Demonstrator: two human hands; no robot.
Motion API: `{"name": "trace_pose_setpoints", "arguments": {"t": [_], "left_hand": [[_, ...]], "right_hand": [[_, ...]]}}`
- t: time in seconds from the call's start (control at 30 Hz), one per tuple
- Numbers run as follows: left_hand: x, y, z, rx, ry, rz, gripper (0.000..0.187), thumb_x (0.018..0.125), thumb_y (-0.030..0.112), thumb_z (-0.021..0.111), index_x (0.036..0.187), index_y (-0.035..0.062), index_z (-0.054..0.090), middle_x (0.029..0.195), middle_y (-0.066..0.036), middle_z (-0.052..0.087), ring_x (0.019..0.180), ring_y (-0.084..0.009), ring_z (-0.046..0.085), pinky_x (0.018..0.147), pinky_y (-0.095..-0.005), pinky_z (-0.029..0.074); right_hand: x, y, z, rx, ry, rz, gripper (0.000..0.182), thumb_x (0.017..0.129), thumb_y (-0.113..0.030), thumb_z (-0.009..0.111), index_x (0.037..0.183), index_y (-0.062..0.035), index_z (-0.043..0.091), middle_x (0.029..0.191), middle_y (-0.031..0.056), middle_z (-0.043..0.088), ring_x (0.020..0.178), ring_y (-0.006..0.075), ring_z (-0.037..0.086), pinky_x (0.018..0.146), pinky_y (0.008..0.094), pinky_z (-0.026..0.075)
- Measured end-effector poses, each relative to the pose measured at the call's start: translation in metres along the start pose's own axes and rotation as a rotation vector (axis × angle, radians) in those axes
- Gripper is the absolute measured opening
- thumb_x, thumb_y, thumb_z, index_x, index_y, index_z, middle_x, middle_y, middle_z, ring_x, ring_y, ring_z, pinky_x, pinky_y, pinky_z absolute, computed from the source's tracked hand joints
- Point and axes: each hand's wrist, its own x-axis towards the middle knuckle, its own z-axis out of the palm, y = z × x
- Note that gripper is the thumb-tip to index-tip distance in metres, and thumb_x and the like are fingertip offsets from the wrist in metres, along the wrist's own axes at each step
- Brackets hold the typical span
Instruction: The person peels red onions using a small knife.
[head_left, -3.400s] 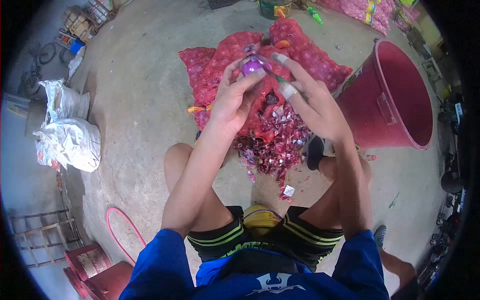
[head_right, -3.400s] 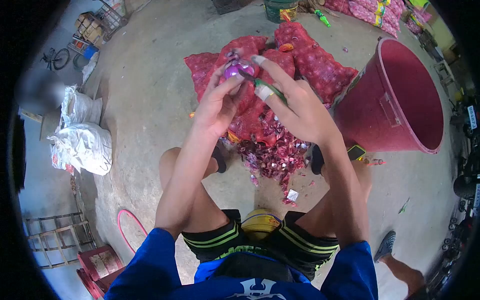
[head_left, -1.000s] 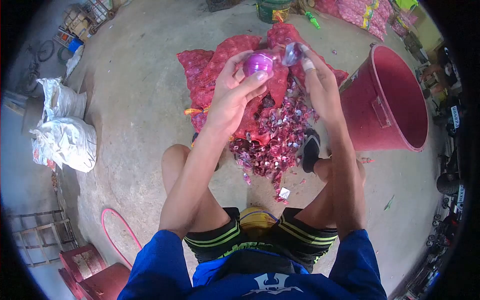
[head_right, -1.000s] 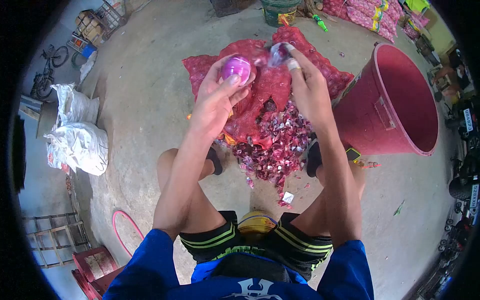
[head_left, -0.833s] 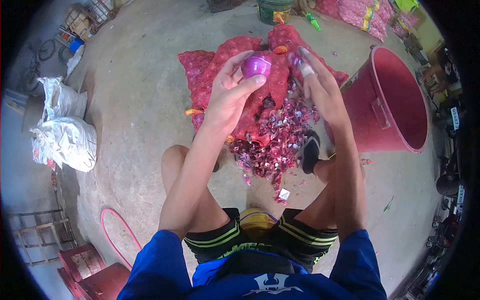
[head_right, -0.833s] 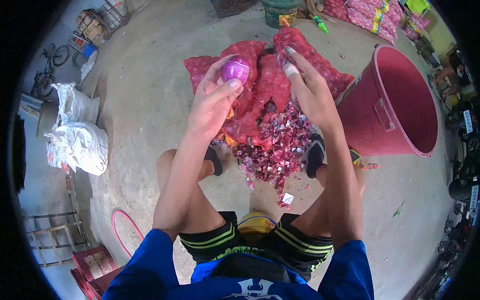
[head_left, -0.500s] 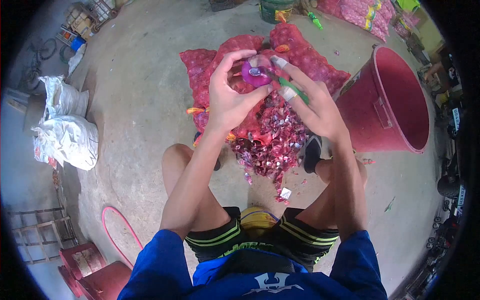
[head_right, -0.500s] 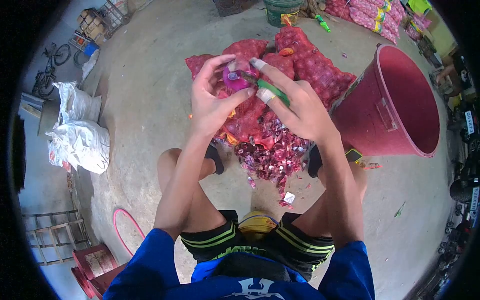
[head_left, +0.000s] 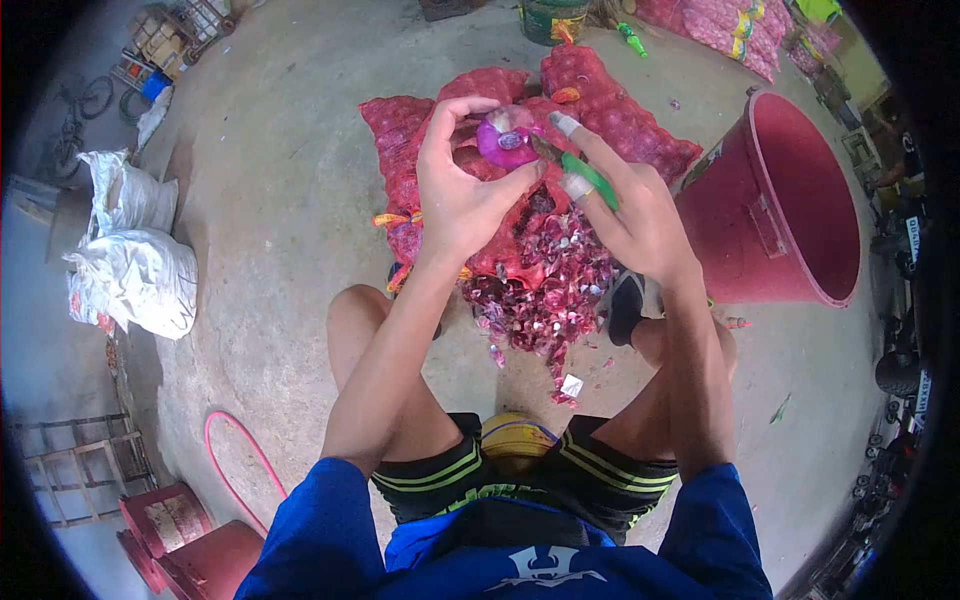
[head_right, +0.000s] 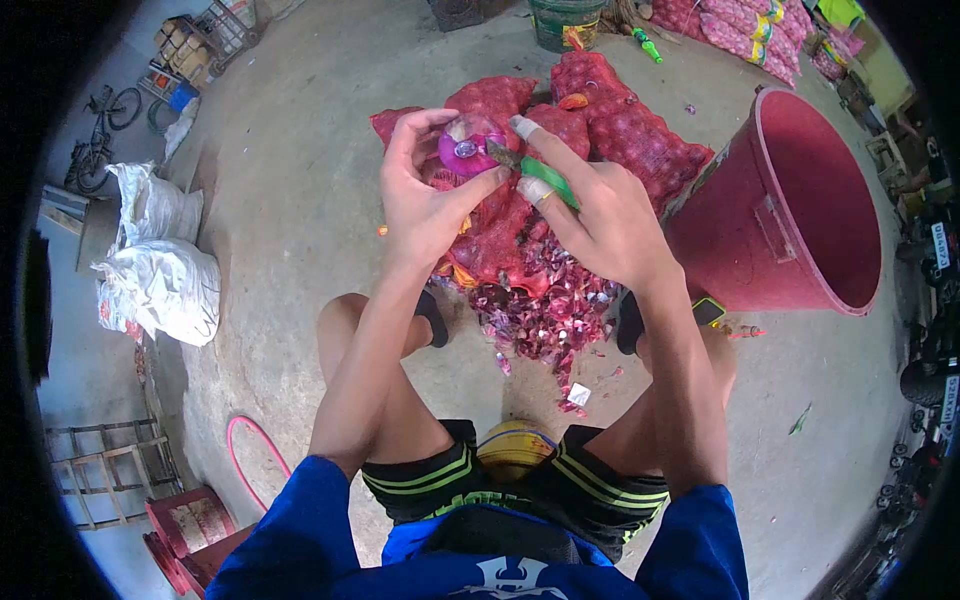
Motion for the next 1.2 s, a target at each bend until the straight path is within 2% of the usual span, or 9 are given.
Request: {"name": "trace_pose_setpoints", "arguments": {"t": [0.17,0.27,0.33,0.43,0.6,0.67,0.87,1.1,1.2], "left_hand": [[-0.001,-0.004,0.000,0.079,-0.012,0.077,0.060,0.073,0.005,0.096,0.124,0.0050,0.064,0.116,-0.006,0.073,0.107,-0.0173,0.072,0.098,-0.0360,0.057],[0.000,-0.006,0.002,0.024,-0.022,0.041,0.060,0.073,0.007,0.097,0.123,0.0044,0.064,0.116,-0.007,0.073,0.107,-0.0178,0.072,0.097,-0.0364,0.057],[-0.001,0.000,-0.001,0.022,-0.089,0.023,0.061,0.073,0.008,0.098,0.123,0.0040,0.064,0.117,-0.007,0.073,0.107,-0.0180,0.072,0.097,-0.0365,0.058],[-0.006,0.008,0.005,-0.057,-0.159,-0.044,0.062,0.072,0.009,0.099,0.123,0.0035,0.064,0.117,-0.008,0.073,0.107,-0.0184,0.072,0.098,-0.0367,0.057],[-0.005,-0.003,0.003,-0.065,-0.104,-0.081,0.063,0.072,0.010,0.100,0.123,0.0037,0.064,0.118,-0.007,0.073,0.111,-0.0191,0.071,0.100,-0.0367,0.057],[-0.003,-0.008,0.000,-0.023,-0.092,-0.036,0.065,0.071,0.013,0.101,0.123,0.0041,0.065,0.116,-0.007,0.074,0.113,-0.0195,0.071,0.101,-0.0370,0.056],[-0.004,-0.002,0.000,-0.068,-0.080,-0.081,0.065,0.070,0.016,0.102,0.122,0.0045,0.065,0.113,-0.007,0.075,0.112,-0.0192,0.071,0.103,-0.0375,0.055],[-0.002,-0.011,-0.001,-0.040,-0.100,-0.056,0.066,0.069,0.015,0.104,0.122,0.0042,0.065,0.115,-0.007,0.074,0.111,-0.0193,0.070,0.102,-0.0373,0.055],[-0.002,-0.011,-0.002,-0.073,-0.130,-0.113,0.068,0.071,0.013,0.103,0.125,0.0047,0.064,0.124,-0.008,0.072,0.115,-0.0193,0.070,0.105,-0.0382,0.056]], "right_hand": [[0.000,-0.003,0.008,-0.037,0.041,-0.003,0.061,0.103,-0.017,0.068,0.161,-0.0093,0.051,0.089,0.0258,0.072,0.082,0.0493,0.069,0.076,0.0557,0.055],[0.001,-0.002,0.018,-0.139,0.093,0.025,0.055,0.110,-0.020,0.060,0.162,-0.0057,0.050,0.079,0.0184,0.071,0.070,0.0378,0.070,0.069,0.0471,0.056],[0.007,-0.003,0.021,0.509,0.086,0.497,0.053,0.117,-0.025,0.051,0.164,-0.0025,0.047,0.072,0.0057,0.064,0.063,0.0172,0.062,0.063,0.0332,0.051],[0.011,0.010,0.009,0.668,0.071,0.440,0.053,0.120,-0.028,0.045,0.166,-0.0013,0.044,0.072,-0.0021,0.056,0.066,0.0051,0.051,0.061,0.0236,0.043],[0.004,0.000,-0.001,0.646,0.013,0.204,0.059,0.114,-0.024,0.057,0.169,-0.0049,0.043,0.077,0.0051,0.065,0.070,0.0094,0.057,0.065,0.0277,0.046],[0.001,0.003,0.003,0.279,0.019,0.031,0.063,0.109,-0.020,0.063,0.168,-0.0076,0.045,0.080,0.0163,0.070,0.067,0.0188,0.064,0.066,0.0371,0.050],[0.002,0.009,0.009,0.227,-0.013,-0.039,0.060,0.107,-0.016,0.064,0.165,-0.0096,0.050,0.077,0.0245,0.063,0.059,0.0382,0.062,0.063,0.0459,0.050],[0.005,0.006,0.004,0.078,-0.018,-0.006,0.054,0.108,-0.015,0.063,0.162,-0.0082,0.055,0.089,0.0275,0.071,0.069,0.0388,0.071,0.070,0.0446,0.055],[0.007,0.008,0.010,0.207,0.064,0.110,0.050,0.111,-0.016,0.061,0.159,-0.0063,0.058,0.119,0.0270,0.077,0.099,0.0320,0.080,0.090,0.0399,0.059]]}}
